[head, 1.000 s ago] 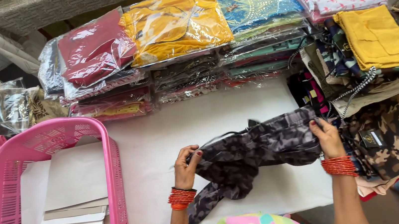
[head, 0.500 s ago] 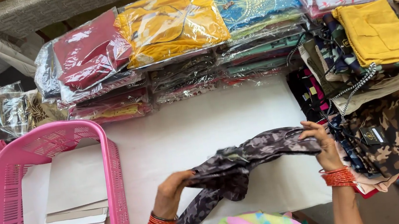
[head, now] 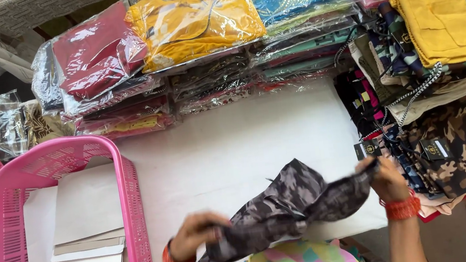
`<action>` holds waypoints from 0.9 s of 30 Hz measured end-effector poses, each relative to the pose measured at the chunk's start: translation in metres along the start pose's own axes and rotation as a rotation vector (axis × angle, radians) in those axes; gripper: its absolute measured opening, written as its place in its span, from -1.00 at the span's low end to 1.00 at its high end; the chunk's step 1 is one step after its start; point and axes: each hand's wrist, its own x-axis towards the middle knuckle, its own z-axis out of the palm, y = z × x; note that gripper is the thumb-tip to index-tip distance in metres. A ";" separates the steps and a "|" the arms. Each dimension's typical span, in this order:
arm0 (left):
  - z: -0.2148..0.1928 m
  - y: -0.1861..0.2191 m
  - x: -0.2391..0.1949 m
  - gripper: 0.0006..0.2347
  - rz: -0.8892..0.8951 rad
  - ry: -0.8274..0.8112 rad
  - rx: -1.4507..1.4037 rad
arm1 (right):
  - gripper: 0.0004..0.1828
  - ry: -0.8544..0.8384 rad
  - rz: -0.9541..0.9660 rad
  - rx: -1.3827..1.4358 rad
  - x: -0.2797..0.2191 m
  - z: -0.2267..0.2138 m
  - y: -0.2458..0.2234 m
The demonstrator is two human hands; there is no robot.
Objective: The person folds a pair of camouflage-patterned shorts on a white table, smoothing the fabric and aligning the edges before stacking them. They then pick up a second pair of camouflage shorts and repeat the folding process.
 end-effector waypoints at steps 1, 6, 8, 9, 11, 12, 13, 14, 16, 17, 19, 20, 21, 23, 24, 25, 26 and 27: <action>-0.012 -0.018 0.006 -0.79 -0.083 0.104 -0.206 | -0.72 0.136 0.067 0.004 0.010 0.020 -0.015; 0.005 -0.016 0.092 -0.79 0.100 0.427 0.348 | -0.71 0.264 -0.043 -0.745 0.076 0.087 -0.009; 0.022 -0.024 0.098 -0.80 0.102 0.562 0.491 | -0.68 0.326 -0.023 -0.770 0.075 0.121 -0.005; 0.040 -0.007 0.100 -0.80 0.068 0.629 0.482 | -0.68 0.308 -0.044 -0.734 0.074 0.138 -0.002; 0.067 0.022 0.100 -0.79 0.032 0.699 0.471 | -0.68 0.286 -0.062 -0.699 0.068 0.170 0.000; 0.075 0.035 0.098 -0.78 0.006 0.669 0.472 | -0.67 0.258 -0.074 -0.683 0.064 0.185 -0.001; 0.083 0.048 0.097 -0.75 -0.018 0.639 0.475 | -0.67 0.231 -0.089 -0.666 0.060 0.200 -0.003; 0.082 0.050 0.094 -0.75 -0.018 0.641 0.475 | -0.67 0.228 -0.088 -0.666 0.059 0.203 -0.005; 0.082 0.053 0.090 -0.73 -0.131 0.577 0.522 | -0.69 0.221 -0.104 -0.674 0.056 0.209 -0.008; 0.072 0.046 0.084 -0.73 -0.130 0.577 0.523 | -0.69 0.222 -0.104 -0.673 0.056 0.203 -0.009; 0.053 0.034 0.073 -0.77 0.126 0.495 0.706 | -0.73 0.245 -0.135 -0.682 0.057 0.190 -0.010; 0.049 0.049 0.060 -0.77 0.128 0.495 0.707 | -0.73 0.245 -0.137 -0.682 0.057 0.155 -0.003; 0.045 0.064 0.048 -0.71 0.206 0.428 0.745 | -0.77 0.232 -0.240 -0.494 0.058 0.121 0.005; 0.048 0.092 0.022 -0.66 0.288 0.358 0.785 | -0.80 0.219 -0.344 -0.304 0.057 0.088 0.000; 0.056 0.104 0.009 -0.71 0.411 0.335 0.788 | -0.85 0.036 -0.449 -0.026 0.054 0.089 -0.011; 0.064 0.117 -0.005 -0.75 0.533 0.308 0.787 | -0.85 -0.146 -0.545 0.251 0.049 0.089 -0.023; 0.075 0.130 -0.004 -0.75 0.536 0.303 0.787 | -0.85 -0.143 -0.549 0.250 0.056 0.082 -0.021; 0.086 0.142 -0.005 -0.80 0.691 0.210 0.795 | -0.82 -0.350 -0.696 0.538 0.062 0.075 -0.019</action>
